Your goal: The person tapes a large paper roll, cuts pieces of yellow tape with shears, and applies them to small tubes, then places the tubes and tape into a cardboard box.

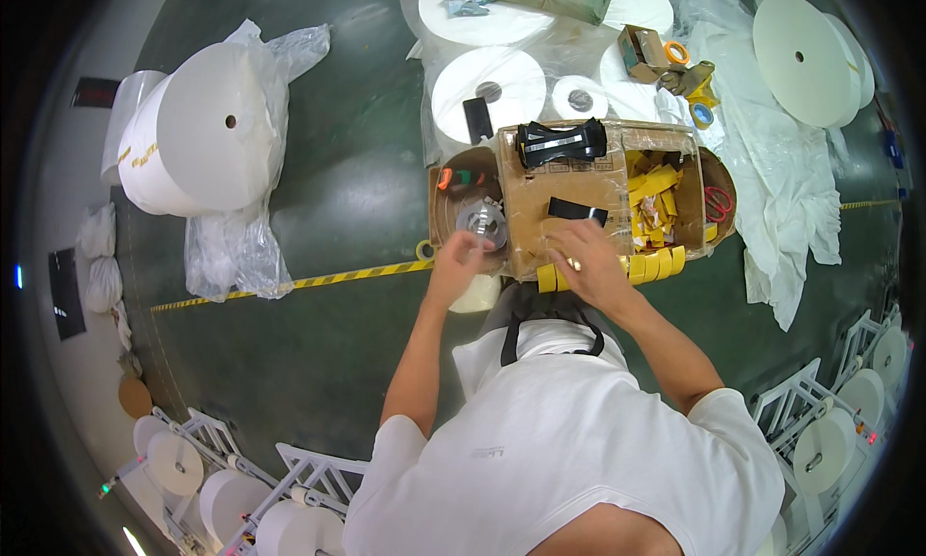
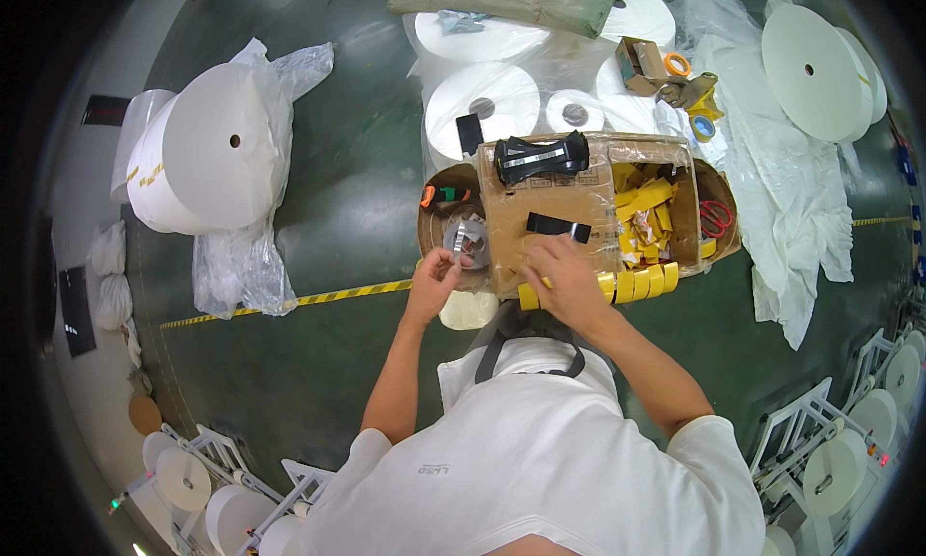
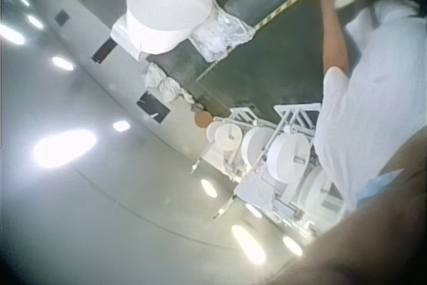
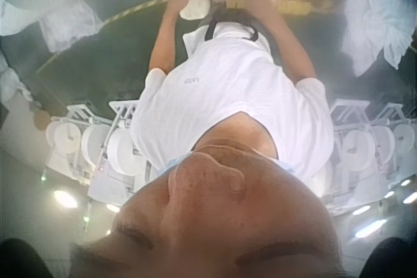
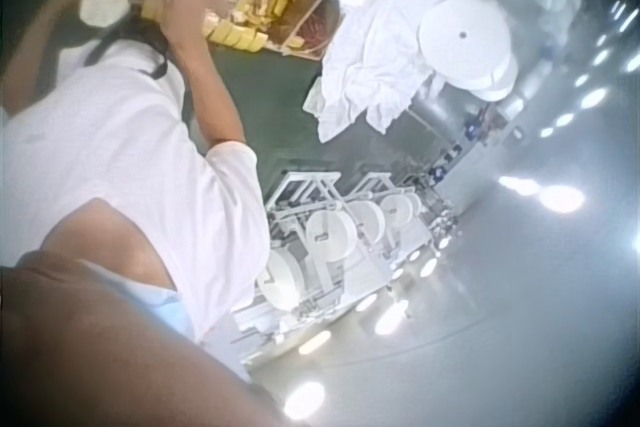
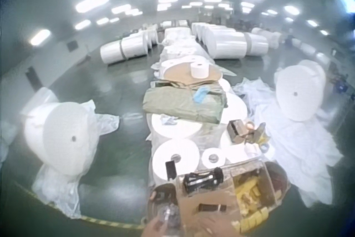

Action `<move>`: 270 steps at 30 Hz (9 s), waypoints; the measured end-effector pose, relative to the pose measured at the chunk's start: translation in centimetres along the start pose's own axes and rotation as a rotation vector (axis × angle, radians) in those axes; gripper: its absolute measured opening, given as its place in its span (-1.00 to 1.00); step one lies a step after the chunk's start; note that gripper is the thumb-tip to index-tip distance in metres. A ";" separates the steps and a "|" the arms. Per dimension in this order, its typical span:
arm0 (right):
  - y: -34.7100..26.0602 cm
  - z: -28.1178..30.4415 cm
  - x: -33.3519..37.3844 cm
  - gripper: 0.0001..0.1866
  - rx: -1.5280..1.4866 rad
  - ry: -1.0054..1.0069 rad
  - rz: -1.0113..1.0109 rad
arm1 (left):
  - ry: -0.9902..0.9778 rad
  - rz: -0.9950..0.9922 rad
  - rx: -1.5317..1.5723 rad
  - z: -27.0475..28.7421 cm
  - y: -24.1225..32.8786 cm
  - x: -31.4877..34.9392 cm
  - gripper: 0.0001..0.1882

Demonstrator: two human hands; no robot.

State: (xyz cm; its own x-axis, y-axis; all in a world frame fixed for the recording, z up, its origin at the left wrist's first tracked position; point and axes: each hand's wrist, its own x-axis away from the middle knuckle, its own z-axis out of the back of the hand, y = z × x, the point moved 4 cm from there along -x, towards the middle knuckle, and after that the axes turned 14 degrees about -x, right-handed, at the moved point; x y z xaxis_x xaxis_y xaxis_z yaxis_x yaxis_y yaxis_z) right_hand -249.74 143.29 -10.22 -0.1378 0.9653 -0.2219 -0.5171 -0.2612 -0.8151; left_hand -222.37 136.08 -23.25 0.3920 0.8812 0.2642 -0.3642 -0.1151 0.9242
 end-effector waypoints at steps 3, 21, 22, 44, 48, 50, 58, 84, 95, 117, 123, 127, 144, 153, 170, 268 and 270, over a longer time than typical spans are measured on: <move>0.6 -5.2 -1.4 -0.65 -0.588 -0.119 -0.370 | 0.048 -0.201 -0.296 0.3 2.8 2.0 -0.81; 1.3 3.6 -0.8 -0.86 -1.059 0.138 -0.618 | -0.489 -0.130 -0.038 -4.3 15.9 -0.2 -0.77; 1.4 4.5 -0.4 -0.86 -1.034 0.180 -0.619 | -0.502 -0.117 -0.054 -4.6 16.2 -0.6 -0.76; 5.8 6.5 6.6 -0.80 -1.139 0.072 -0.774 | -0.389 0.052 0.023 -8.9 13.6 -1.9 -0.68; 6.4 5.9 5.7 -0.79 -1.098 0.073 -0.760 | -0.546 0.145 -0.038 -8.3 11.8 -3.4 -0.71; 7.4 5.6 5.5 -0.79 -1.036 0.116 -0.780 | -0.451 0.121 -0.120 -8.4 11.7 -4.5 -0.71; 12.5 3.0 2.7 -0.74 -0.039 0.316 -0.565 | 0.060 -0.295 -0.915 -11.2 12.6 -9.2 -0.64; 11.2 0.9 1.8 -0.87 0.257 0.224 -0.117 | 0.166 -0.014 -1.030 -10.7 11.2 -9.2 -0.42; 2.7 -4.5 5.5 -0.82 0.153 -0.307 0.294 | -0.098 0.029 -0.242 -5.5 10.6 -3.7 -0.65; 4.2 7.3 5.4 -0.55 -0.268 -0.009 -0.039 | -0.356 -0.419 -0.694 -10.1 13.1 -2.2 -0.48; 5.2 6.6 3.9 -0.46 0.088 -0.160 0.002 | -0.280 -0.569 -0.884 -11.3 16.1 -3.3 -0.47; 7.3 5.3 3.8 -0.48 0.079 -0.164 -0.073 | -0.228 -0.614 -0.862 -11.0 15.5 -4.0 -0.39; 7.0 6.0 0.5 -0.48 0.057 -0.028 -0.150 | -0.140 -0.209 -0.257 -8.6 11.4 -3.2 0.23; 10.0 2.0 0.4 -0.81 -0.916 -0.051 -0.550 | -0.168 -0.404 -0.379 -9.5 13.5 -3.5 0.00; 9.8 7.8 6.0 -0.82 -1.074 0.020 -0.812 | -0.297 0.169 0.145 -8.7 11.1 -3.5 -0.62; 6.7 -17.1 -20.4 -0.55 0.452 -0.540 -0.103 | 0.205 -0.184 -0.214 -6.3 6.5 6.2 -0.56; 6.6 -16.5 -20.5 -0.56 0.466 -0.579 -0.155 | 0.171 -0.161 -0.197 -6.2 6.9 6.2 -0.55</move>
State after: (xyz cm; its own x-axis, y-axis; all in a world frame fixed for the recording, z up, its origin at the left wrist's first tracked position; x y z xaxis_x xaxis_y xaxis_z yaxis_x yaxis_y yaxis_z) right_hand -236.38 121.73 -19.84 -0.3893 0.8715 0.2981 -0.8525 -0.2183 -0.4750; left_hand -227.70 143.57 -16.91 0.3161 0.9472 0.0530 -0.4726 0.1088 0.8745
